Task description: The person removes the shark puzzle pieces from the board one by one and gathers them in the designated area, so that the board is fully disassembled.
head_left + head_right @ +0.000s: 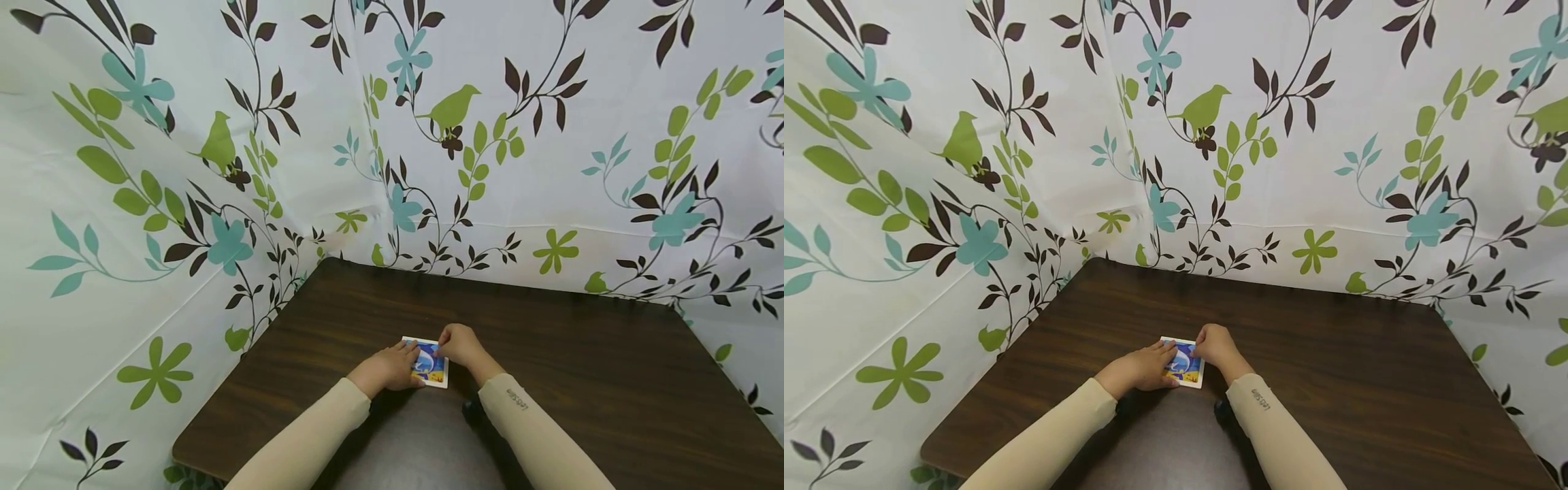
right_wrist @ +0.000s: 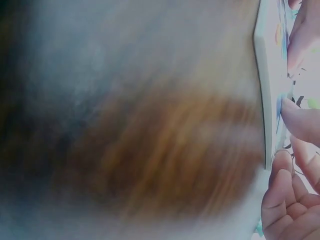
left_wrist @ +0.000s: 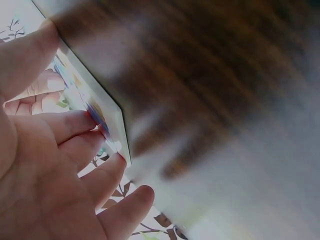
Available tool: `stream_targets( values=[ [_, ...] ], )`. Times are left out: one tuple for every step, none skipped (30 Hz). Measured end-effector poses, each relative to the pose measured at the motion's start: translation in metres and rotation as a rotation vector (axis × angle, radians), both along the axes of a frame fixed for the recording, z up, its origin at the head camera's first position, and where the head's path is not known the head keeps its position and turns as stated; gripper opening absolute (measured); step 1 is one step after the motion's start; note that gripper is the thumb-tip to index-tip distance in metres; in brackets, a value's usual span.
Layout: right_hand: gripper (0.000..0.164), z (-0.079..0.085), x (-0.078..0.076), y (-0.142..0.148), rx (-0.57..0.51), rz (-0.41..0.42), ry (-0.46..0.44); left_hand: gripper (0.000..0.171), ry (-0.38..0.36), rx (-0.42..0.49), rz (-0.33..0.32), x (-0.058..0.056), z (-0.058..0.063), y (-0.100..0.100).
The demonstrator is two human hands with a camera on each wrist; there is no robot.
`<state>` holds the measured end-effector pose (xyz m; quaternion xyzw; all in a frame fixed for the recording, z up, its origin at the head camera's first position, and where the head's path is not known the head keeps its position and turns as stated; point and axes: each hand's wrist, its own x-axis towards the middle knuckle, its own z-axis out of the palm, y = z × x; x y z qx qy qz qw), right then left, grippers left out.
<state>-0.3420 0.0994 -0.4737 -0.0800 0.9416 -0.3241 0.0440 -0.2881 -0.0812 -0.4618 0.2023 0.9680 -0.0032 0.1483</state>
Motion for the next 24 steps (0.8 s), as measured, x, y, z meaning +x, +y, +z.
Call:
stream_targets(
  values=[
    [0.024, -0.0006, -0.0004, 0.0004, 0.001, -0.002, -0.005, 0.081, -0.001, 0.003, 0.000, 0.0000, 0.0000, 0.0001],
    [0.024, -0.0013, -0.0007, 0.0007, 0.000, -0.002, -0.011, 0.080, 0.000, 0.004, 0.001, 0.0001, 0.0002, 0.0003],
    [0.024, -0.0018, -0.0010, 0.0012, -0.001, 0.000, -0.014, 0.080, 0.000, 0.003, 0.001, 0.0001, 0.0003, 0.0005],
    [0.023, -0.0027, -0.0015, 0.0015, -0.003, 0.002, -0.016, 0.080, 0.001, 0.001, 0.000, 0.0001, 0.0000, 0.0007],
    [0.023, -0.0034, -0.0018, 0.0020, -0.007, 0.004, -0.016, 0.080, 0.001, -0.002, -0.001, 0.0003, 0.0002, 0.0008],
    [0.023, -0.0038, -0.0019, 0.0021, -0.011, 0.005, -0.017, 0.080, 0.002, -0.002, -0.002, 0.0005, 0.0004, 0.0010],
    [0.024, -0.0041, -0.0019, 0.0024, -0.015, 0.004, -0.019, 0.080, 0.002, -0.005, -0.002, 0.0006, 0.0003, 0.0013],
    [0.024, -0.0043, -0.0019, 0.0024, -0.022, 0.004, -0.022, 0.080, 0.002, -0.007, -0.002, 0.0007, 0.0005, 0.0015],
    [0.025, -0.0045, -0.0020, 0.0026, -0.028, 0.003, -0.025, 0.080, 0.003, -0.009, -0.002, 0.0007, 0.0005, 0.0017],
    [0.025, -0.0049, -0.0022, 0.0026, -0.035, 0.001, -0.028, 0.081, 0.004, -0.010, -0.002, 0.0009, 0.0005, 0.0019],
    [0.026, -0.0050, -0.0023, 0.0028, -0.040, 0.000, -0.030, 0.081, 0.006, -0.011, -0.001, 0.0009, 0.0003, 0.0020],
    [0.026, -0.0048, -0.0022, 0.0027, -0.044, -0.001, -0.032, 0.081, 0.008, -0.012, -0.002, 0.0011, 0.0001, 0.0021],
    [0.026, -0.0046, -0.0022, 0.0027, -0.048, 0.001, -0.032, 0.081, 0.010, -0.012, -0.002, 0.0011, 0.0001, 0.0022],
    [0.026, -0.0044, -0.0021, 0.0028, -0.050, 0.001, -0.033, 0.081, 0.013, -0.011, -0.002, 0.0013, 0.0001, 0.0021],
    [0.025, -0.0040, -0.0021, 0.0031, -0.049, 0.002, -0.036, 0.081, 0.015, -0.012, -0.004, 0.0011, -0.0003, 0.0021],
    [0.024, -0.0037, -0.0020, 0.0031, -0.052, -0.001, -0.043, 0.081, 0.016, -0.011, -0.005, 0.0011, -0.0003, 0.0020],
    [0.023, -0.0035, -0.0020, 0.0033, -0.052, 0.000, -0.046, 0.081, 0.017, -0.010, -0.006, 0.0010, -0.0003, 0.0019],
    [0.022, -0.0035, -0.0019, 0.0034, -0.054, -0.003, -0.054, 0.081, 0.017, -0.008, -0.007, 0.0008, -0.0003, 0.0019],
    [0.020, -0.0035, -0.0019, 0.0034, -0.057, -0.008, -0.062, 0.081, 0.017, -0.007, -0.007, 0.0004, -0.0005, 0.0018],
    [0.019, -0.0036, -0.0021, 0.0036, -0.063, -0.012, -0.069, 0.081, 0.017, -0.008, -0.007, -0.0002, -0.0010, 0.0017],
    [0.019, -0.0040, -0.0025, 0.0037, -0.067, -0.009, -0.068, 0.081, 0.016, -0.008, -0.007, -0.0006, -0.0013, 0.0017],
    [0.018, -0.0044, -0.0025, 0.0034, -0.075, -0.010, -0.067, 0.081, 0.016, -0.007, -0.006, -0.0008, -0.0014, 0.0017],
    [0.017, -0.0048, -0.0025, 0.0034, -0.079, -0.007, -0.060, 0.081, 0.015, -0.008, -0.006, -0.0013, -0.0021, 0.0016],
    [0.016, -0.0050, -0.0024, 0.0033, -0.087, -0.007, -0.056, 0.081, 0.015, -0.009, -0.006, -0.0016, -0.0025, 0.0015]
  ],
)
